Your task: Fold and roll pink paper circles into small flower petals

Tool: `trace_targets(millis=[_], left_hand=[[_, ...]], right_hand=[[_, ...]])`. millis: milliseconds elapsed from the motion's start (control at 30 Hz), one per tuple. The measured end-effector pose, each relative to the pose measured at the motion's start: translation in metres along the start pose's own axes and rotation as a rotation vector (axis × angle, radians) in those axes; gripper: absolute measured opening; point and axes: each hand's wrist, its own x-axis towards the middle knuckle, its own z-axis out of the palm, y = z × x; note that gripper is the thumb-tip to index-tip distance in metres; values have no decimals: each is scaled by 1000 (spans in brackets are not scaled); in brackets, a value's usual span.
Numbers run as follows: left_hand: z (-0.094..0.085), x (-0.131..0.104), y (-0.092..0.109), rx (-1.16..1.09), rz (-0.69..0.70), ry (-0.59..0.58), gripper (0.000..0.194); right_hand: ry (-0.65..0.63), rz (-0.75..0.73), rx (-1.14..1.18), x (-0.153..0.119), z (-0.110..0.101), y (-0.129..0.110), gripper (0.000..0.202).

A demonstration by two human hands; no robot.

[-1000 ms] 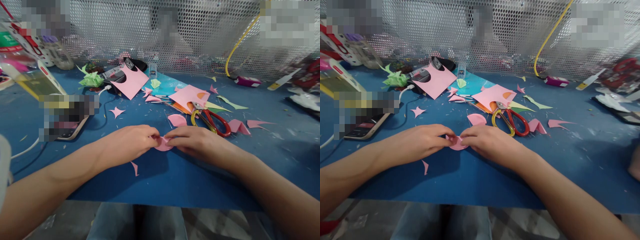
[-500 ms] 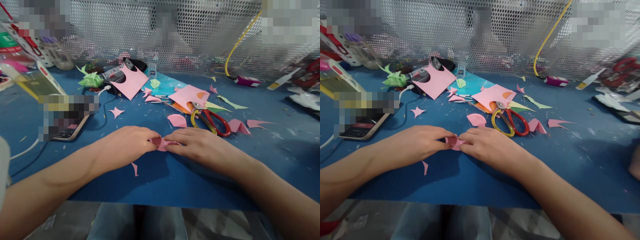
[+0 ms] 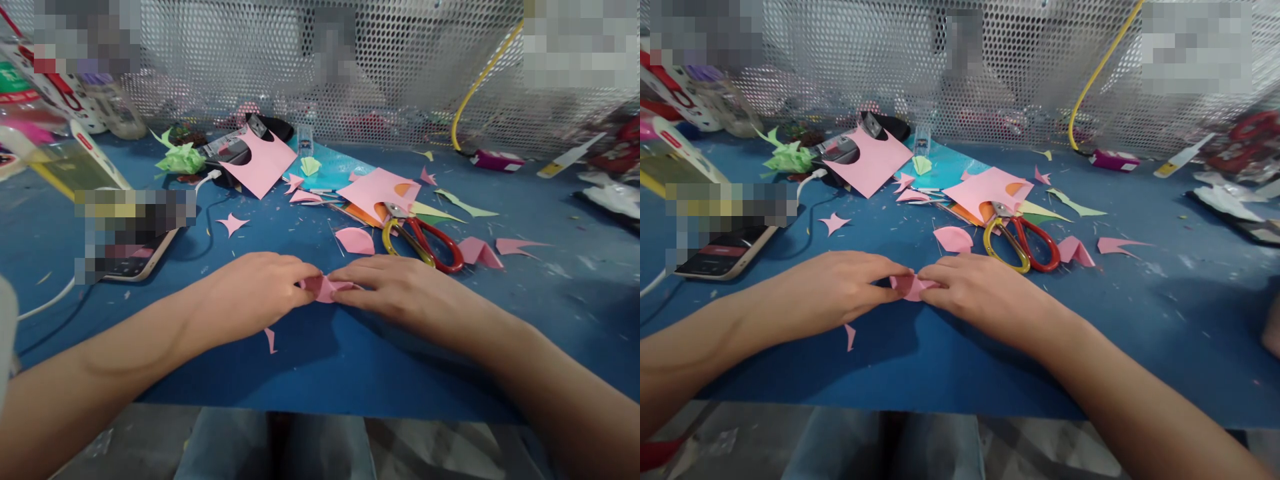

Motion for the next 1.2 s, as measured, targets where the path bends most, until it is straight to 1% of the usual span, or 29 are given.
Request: trace_targets(millis=[167,267,367,467,500,567,633,767,833,900,1000,1133,1200], left_hand=[[-1,0,0,0,4,-15,25],[2,0,1,-18,-4,0,20],[6,1,2,-28,1,23,19],[9,4,5,-25,82,21,19],[10,5,6,-24,86,30,20],[10,6,7,-36,33,63,22],[9,7,8,-71,-64,63,22],[2,7,7,-150,-233,-22,21],[-2,6,7,-154,-295,-36,21],[-5,5,6,-138,-331,-28,21],[-7,3,5,-128,-358,-11,20],[-8,1,4,-134,-397,-21,20],[-8,-1,3,-127,-427,-22,18]], right_hand=[[-56,41,45,-1,-2,-1,27],[-90,60,62,-1,-3,-2,28],[-71,41,49,0,-1,-2,27],[-51,40,30,1,5,-5,25],[-42,50,21,1,6,-6,25],[-23,92,2,1,8,-9,24],[-16,142,-5,2,8,-11,23],[-17,234,15,3,3,-10,22],[-29,296,8,3,1,-8,23],[-38,340,-17,2,-1,-5,23],[-50,345,-43,-1,-3,-3,25],[-66,375,-67,-3,-5,-2,24],[-45,382,-65,-5,-6,-2,24]])
